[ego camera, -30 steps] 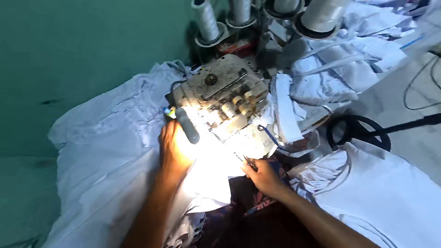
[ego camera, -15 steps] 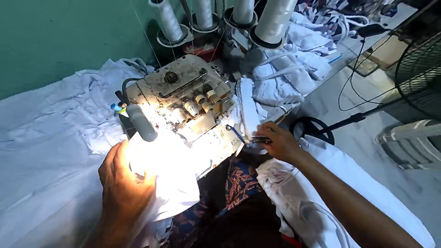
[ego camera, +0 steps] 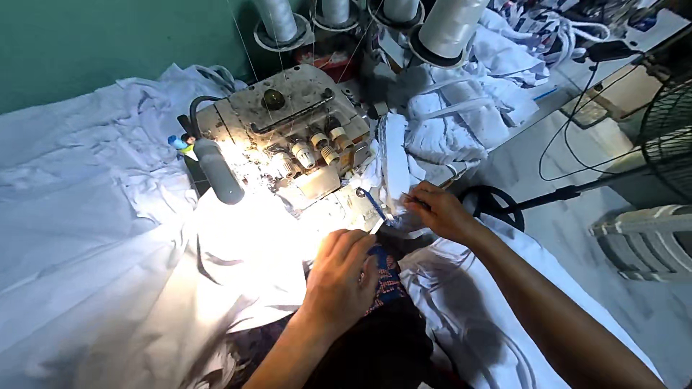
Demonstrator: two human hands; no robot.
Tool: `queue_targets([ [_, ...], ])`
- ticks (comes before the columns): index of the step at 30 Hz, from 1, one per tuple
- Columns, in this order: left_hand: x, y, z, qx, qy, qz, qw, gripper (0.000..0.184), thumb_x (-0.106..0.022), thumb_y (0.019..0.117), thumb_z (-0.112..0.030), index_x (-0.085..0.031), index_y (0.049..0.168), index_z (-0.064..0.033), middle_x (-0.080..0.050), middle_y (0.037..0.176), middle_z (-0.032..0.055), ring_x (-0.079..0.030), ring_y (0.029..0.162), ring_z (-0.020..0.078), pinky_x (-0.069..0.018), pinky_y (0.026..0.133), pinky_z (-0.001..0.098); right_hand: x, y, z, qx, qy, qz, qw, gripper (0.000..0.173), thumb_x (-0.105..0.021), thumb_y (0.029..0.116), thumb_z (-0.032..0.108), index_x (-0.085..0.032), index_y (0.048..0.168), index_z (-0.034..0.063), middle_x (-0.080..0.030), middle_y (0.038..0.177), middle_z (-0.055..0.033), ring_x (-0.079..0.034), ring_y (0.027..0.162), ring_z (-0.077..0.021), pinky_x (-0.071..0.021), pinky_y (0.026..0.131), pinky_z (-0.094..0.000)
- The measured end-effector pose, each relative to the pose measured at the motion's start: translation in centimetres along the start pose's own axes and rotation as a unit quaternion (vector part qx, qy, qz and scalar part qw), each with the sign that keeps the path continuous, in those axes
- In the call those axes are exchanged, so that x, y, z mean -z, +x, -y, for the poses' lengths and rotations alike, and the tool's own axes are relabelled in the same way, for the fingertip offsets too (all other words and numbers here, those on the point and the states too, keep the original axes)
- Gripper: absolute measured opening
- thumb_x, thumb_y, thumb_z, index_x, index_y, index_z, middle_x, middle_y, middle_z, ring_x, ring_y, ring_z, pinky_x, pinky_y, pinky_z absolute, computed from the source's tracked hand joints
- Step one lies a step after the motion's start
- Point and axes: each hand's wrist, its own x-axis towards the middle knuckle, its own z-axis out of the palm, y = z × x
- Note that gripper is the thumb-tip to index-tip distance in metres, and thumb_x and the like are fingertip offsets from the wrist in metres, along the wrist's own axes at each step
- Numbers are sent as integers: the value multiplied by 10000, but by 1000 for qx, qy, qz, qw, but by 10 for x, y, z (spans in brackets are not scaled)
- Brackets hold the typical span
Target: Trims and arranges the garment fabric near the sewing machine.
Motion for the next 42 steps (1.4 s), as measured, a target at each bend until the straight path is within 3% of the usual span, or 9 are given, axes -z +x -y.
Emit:
queue_targets([
  [14, -88, 44, 17, -71, 165, 83, 980, 358, -527, 1005, -255, -694, 1311, -171, -684, 1068, 114, -655, 963, 302, -529, 832, 433, 18, 27, 3, -56, -17, 73, 996, 242, -611, 1039, 269, -733, 1048, 60, -682, 913, -73, -668, 820, -206, -578, 789, -457],
  [19, -87, 44, 17, -68, 167, 93, 979, 369, -532, 997, -255, -688, 1325, -187, -684, 1090, 113, -656, 983, 303, -534, 833, 433, 62, 76, 29, -13, -182, -107, 977, 265, -552, 1048, 240, -712, 1129, 45, -668, 1142, -174, -704, 909, -338, -593, 768, -558],
  [23, -84, 47, 15, -50, 145, 101, 983, 359, -544, 993, -278, -703, 1303, -188, -682, 1094, 120, -659, 997, 305, -544, 830, 438, 119, 100, 68, 103, -161, -321, 928, 240, -544, 1046, 171, -693, 1152, 16, -655, 1166, -159, -670, 923, -222, -573, 781, -383],
  [28, -80, 58, 8, 38, -58, 62, 996, 320, -550, 1024, -321, -752, 1191, -136, -707, 1142, 80, -660, 1094, 209, -546, 956, 376, 109, 54, 97, 129, -178, -268, 938, 211, -525, 1049, 143, -678, 1135, 27, -674, 1054, -131, -670, 860, -230, -577, 717, -412],
  [30, -73, 67, 2, 144, -262, 51, 953, 361, -439, 1085, -237, -734, 1158, -41, -734, 1103, 58, -700, 1015, 128, -584, 902, 324, 70, 21, 85, 100, -161, -212, 959, 205, -552, 1032, 138, -687, 1157, 46, -693, 1093, -119, -691, 889, -244, -599, 735, -449],
  [32, -66, 80, 1, 296, -475, 77, 825, 517, -284, 1135, -332, -655, 1230, 16, -745, 1058, 98, -737, 940, 182, -624, 846, 371, 24, -14, 67, 64, -119, -175, 975, 213, -591, 989, 116, -705, 1161, 62, -715, 1143, -111, -716, 950, -258, -614, 778, -483],
  [34, -68, 90, 9, 396, -565, 100, 717, 572, -341, 1106, -485, -638, 1192, -3, -723, 995, 125, -715, 901, 216, -606, 821, 406, -17, -48, 59, 32, -78, -153, 985, 230, -599, 992, 129, -721, 1179, 77, -728, 1187, -96, -722, 1052, -245, -618, 869, -467],
  [37, -74, 95, 24, 402, -572, 121, 705, 390, -505, 1088, -319, -630, 1283, -6, -715, 1121, 164, -706, 1011, 256, -590, 902, 444, -60, -84, 66, 30, -17, -167, 985, 223, -595, 971, 89, -714, 1158, 71, -723, 1204, -77, -711, 1088, -194, -620, 897, -397],
  [42, -69, 103, 17, 442, -583, 94, 675, 296, -505, 1083, -149, -567, 1326, 8, -722, 1097, 226, -743, 931, 356, -639, 796, 480, -90, -126, 97, 41, 120, -133, 983, 166, -579, 1022, 143, -696, 1125, 85, -711, 1212, -43, -692, 1113, -131, -612, 934, -324],
])
